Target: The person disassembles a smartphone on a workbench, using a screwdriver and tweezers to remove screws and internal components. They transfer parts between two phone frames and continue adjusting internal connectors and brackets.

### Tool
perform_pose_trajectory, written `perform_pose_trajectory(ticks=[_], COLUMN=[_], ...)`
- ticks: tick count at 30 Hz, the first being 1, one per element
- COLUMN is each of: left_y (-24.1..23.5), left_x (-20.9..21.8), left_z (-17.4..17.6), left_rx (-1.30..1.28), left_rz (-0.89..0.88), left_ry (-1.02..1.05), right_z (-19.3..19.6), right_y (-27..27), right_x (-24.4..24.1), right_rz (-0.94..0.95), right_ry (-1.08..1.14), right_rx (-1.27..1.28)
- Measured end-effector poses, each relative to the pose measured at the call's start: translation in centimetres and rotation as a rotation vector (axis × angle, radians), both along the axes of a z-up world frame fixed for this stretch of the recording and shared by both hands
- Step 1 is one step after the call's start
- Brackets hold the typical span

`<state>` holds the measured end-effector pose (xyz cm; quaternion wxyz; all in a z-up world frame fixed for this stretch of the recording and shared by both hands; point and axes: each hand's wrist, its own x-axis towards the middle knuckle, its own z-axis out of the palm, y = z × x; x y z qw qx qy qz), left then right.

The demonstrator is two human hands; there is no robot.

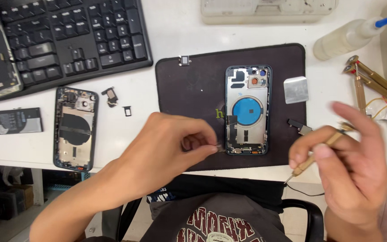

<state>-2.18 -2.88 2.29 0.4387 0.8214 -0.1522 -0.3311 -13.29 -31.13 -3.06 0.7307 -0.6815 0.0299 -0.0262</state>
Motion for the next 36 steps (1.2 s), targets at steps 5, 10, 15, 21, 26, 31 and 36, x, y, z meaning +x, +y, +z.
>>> perform_pose_trajectory(ticks=[5,10,15,21,26,31,36], left_y=[-2.9,-4.1,-4.7,-4.7,-4.9,-4.5,-3.6], left_x=[0.9,1.8,2.1,2.0,2.1,1.9,1.0], left_z=[-0.3,-0.4,-0.6,-1.3,-1.4,-1.2,-0.5], left_rx=[0.039,0.153,0.210,0.207,0.189,0.124,-0.076], left_rz=[-0.110,-0.171,-0.193,-0.212,-0.209,-0.205,-0.089], left_ry=[-0.059,-0.050,-0.020,-0.023,0.014,0.040,0.006], right_z=[2.1,2.4,1.6,0.8,0.5,0.3,1.2], right_y=[0.1,-0.3,0.3,0.7,0.7,0.5,0.2], right_x=[3.7,6.8,7.8,8.1,7.9,7.9,7.1], right_rz=[0.286,0.460,0.523,0.556,0.553,0.562,0.546], right_ry=[0.229,0.308,0.332,0.322,0.331,0.331,0.370], right_rx=[-0.103,-0.140,-0.282,-0.314,-0.339,-0.333,-0.473])
